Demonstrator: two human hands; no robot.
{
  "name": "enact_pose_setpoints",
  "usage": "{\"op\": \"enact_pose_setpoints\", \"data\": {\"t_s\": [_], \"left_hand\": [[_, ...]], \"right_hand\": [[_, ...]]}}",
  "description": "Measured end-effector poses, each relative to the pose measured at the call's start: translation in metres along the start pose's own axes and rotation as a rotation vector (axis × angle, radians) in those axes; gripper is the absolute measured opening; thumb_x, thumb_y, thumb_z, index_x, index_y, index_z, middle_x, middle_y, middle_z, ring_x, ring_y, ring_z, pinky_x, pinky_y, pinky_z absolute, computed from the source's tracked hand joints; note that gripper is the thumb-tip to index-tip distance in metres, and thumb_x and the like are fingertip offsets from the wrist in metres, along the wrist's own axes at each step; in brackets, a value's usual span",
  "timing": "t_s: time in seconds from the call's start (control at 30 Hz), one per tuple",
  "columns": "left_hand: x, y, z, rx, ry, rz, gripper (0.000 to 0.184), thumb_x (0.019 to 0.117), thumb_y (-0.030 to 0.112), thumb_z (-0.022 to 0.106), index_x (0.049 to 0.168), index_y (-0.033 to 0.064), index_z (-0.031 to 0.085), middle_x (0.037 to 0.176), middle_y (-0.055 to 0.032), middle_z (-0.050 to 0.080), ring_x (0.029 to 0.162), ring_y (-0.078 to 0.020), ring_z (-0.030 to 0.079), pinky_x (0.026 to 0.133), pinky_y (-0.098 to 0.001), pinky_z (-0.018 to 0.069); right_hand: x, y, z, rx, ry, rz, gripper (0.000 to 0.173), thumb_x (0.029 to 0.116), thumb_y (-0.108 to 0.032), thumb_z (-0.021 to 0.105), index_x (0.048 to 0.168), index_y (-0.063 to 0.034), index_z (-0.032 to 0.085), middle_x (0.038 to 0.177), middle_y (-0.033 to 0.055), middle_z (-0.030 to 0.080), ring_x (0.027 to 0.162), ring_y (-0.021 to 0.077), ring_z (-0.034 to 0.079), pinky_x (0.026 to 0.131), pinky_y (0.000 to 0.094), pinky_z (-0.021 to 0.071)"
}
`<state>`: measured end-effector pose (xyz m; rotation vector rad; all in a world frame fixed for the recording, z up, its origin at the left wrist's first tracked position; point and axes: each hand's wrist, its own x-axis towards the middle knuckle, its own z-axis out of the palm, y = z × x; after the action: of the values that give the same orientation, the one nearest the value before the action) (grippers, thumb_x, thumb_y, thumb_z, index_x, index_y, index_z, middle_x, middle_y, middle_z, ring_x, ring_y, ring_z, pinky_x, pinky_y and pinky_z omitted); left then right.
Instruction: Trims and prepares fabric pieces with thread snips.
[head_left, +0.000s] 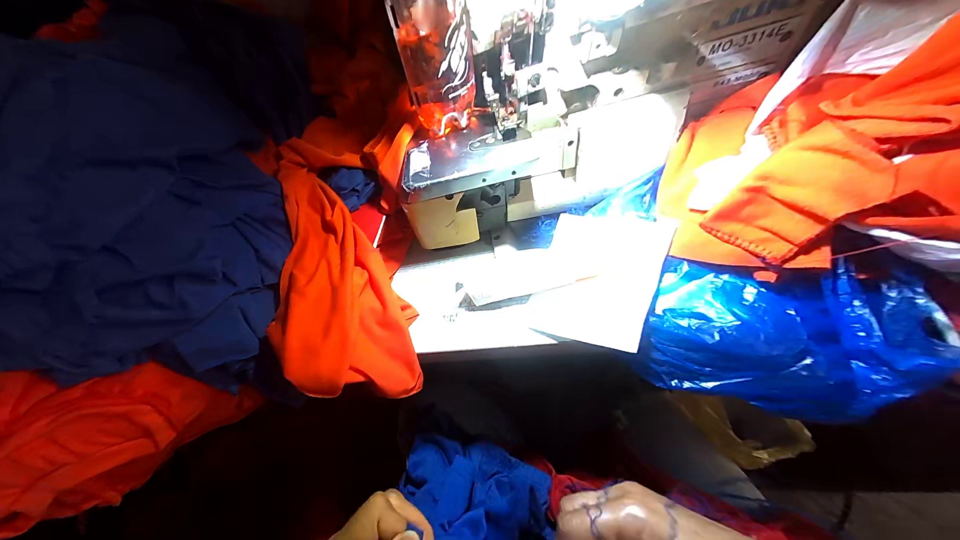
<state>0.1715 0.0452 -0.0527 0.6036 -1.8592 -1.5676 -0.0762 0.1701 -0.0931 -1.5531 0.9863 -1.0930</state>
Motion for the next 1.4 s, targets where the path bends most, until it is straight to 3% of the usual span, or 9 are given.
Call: {"op": "enact_pose_setpoints", "data": {"t_s": [0.13, 0.37, 0.63, 0.77, 0.93, 1.07, 1.17, 1.3, 1.4], "left_hand": [[0.010, -0.001, 0.005, 0.078, 0.062, -0.087, 0.018, 0.1047, 0.023, 0.054, 0.091, 0.0225, 0.066, 0.087, 0.0135, 0.068, 0.073, 0.0078, 0.060, 0.061, -0.0101, 0.0480], [0.028, -0.009, 0.016, -0.083, 0.260, -0.256, 0.018, 0.0968, 0.000, 0.060, 0.094, 0.0129, 0.072, 0.087, 0.0076, 0.071, 0.054, 0.0060, 0.054, 0.043, -0.0107, 0.0426], [0.041, -0.013, 0.017, 0.069, 0.200, -0.185, 0.023, 0.0911, -0.007, 0.060, 0.100, 0.0076, 0.074, 0.099, 0.0051, 0.073, 0.068, 0.0038, 0.063, 0.050, -0.0117, 0.0481], [0.045, -0.012, 0.016, 0.130, 0.163, -0.160, 0.022, 0.0919, -0.005, 0.061, 0.101, 0.0084, 0.075, 0.099, 0.0064, 0.072, 0.070, 0.0049, 0.061, 0.054, -0.0113, 0.0484], [0.054, -0.008, 0.020, 0.203, 0.123, -0.114, 0.018, 0.0916, -0.004, 0.062, 0.100, 0.0063, 0.074, 0.097, 0.0062, 0.070, 0.071, 0.0064, 0.059, 0.055, -0.0095, 0.0465], [0.058, -0.006, 0.021, 0.466, 0.078, -0.009, 0.011, 0.0935, 0.006, 0.066, 0.100, 0.0026, 0.074, 0.113, -0.0066, 0.068, 0.103, 0.0016, 0.063, 0.083, -0.0104, 0.0531], [0.059, -0.001, 0.023, 0.634, 0.056, 0.030, 0.017, 0.0945, 0.013, 0.067, 0.104, 0.0004, 0.073, 0.121, -0.0163, 0.063, 0.111, -0.0029, 0.058, 0.089, -0.0107, 0.0479], [0.056, 0.011, 0.031, 0.625, 0.012, 0.018, 0.033, 0.0943, 0.020, 0.071, 0.118, -0.0026, 0.067, 0.112, -0.0144, 0.067, 0.100, -0.0054, 0.061, 0.086, -0.0162, 0.0503], [0.054, 0.023, 0.045, 0.629, -0.054, 0.019, 0.032, 0.0951, 0.021, 0.071, 0.116, -0.0028, 0.072, 0.100, -0.0149, 0.071, 0.094, -0.0133, 0.064, 0.084, -0.0237, 0.0510]], "right_hand": [[-0.002, 0.009, -0.003, 0.050, 0.132, -0.054, 0.022, 0.1008, -0.015, 0.063, 0.096, 0.0053, 0.069, 0.087, 0.0127, 0.063, 0.087, 0.0091, 0.060, 0.076, 0.0191, 0.0466], [-0.007, 0.013, -0.013, 0.317, 0.153, 0.212, 0.017, 0.1025, -0.024, 0.060, 0.093, -0.0121, 0.066, 0.075, -0.0134, 0.057, 0.068, -0.0099, 0.051, 0.060, 0.0101, 0.0409], [-0.007, 0.018, -0.009, 0.666, 0.353, 0.257, 0.008, 0.0986, -0.030, 0.067, 0.093, -0.0254, 0.070, 0.080, -0.0156, 0.066, 0.073, -0.0079, 0.060, 0.065, 0.0114, 0.0492], [-0.004, 0.010, -0.010, 0.780, 0.389, 0.276, 0.017, 0.1031, -0.026, 0.058, 0.092, -0.0245, 0.071, 0.079, -0.0134, 0.067, 0.072, -0.0070, 0.061, 0.064, 0.0121, 0.0496], [0.003, 0.002, -0.006, 0.673, 0.473, 0.318, 0.006, 0.0953, -0.029, 0.071, 0.096, -0.0227, 0.070, 0.085, -0.0149, 0.069, 0.077, -0.0057, 0.064, 0.069, 0.0136, 0.0522], [0.013, -0.012, -0.004, 0.648, 0.597, 0.310, 0.010, 0.0998, -0.020, 0.063, 0.090, -0.0226, 0.064, 0.078, -0.0156, 0.064, 0.072, -0.0068, 0.060, 0.066, 0.0122, 0.0502], [0.017, -0.018, -0.004, 0.687, 0.655, 0.308, 0.018, 0.1032, -0.016, 0.055, 0.088, -0.0222, 0.062, 0.075, -0.0151, 0.061, 0.069, -0.0073, 0.057, 0.063, 0.0113, 0.0475], [0.019, -0.022, -0.004, 0.726, 0.668, 0.293, 0.027, 0.1069, -0.012, 0.046, 0.089, -0.0203, 0.065, 0.077, -0.0143, 0.063, 0.071, -0.0073, 0.059, 0.064, 0.0115, 0.0493], [0.021, -0.025, -0.005, 0.711, 0.691, 0.300, 0.028, 0.1071, -0.012, 0.046, 0.091, -0.0190, 0.067, 0.080, -0.0129, 0.066, 0.075, -0.0058, 0.062, 0.068, 0.0132, 0.0520]]}}
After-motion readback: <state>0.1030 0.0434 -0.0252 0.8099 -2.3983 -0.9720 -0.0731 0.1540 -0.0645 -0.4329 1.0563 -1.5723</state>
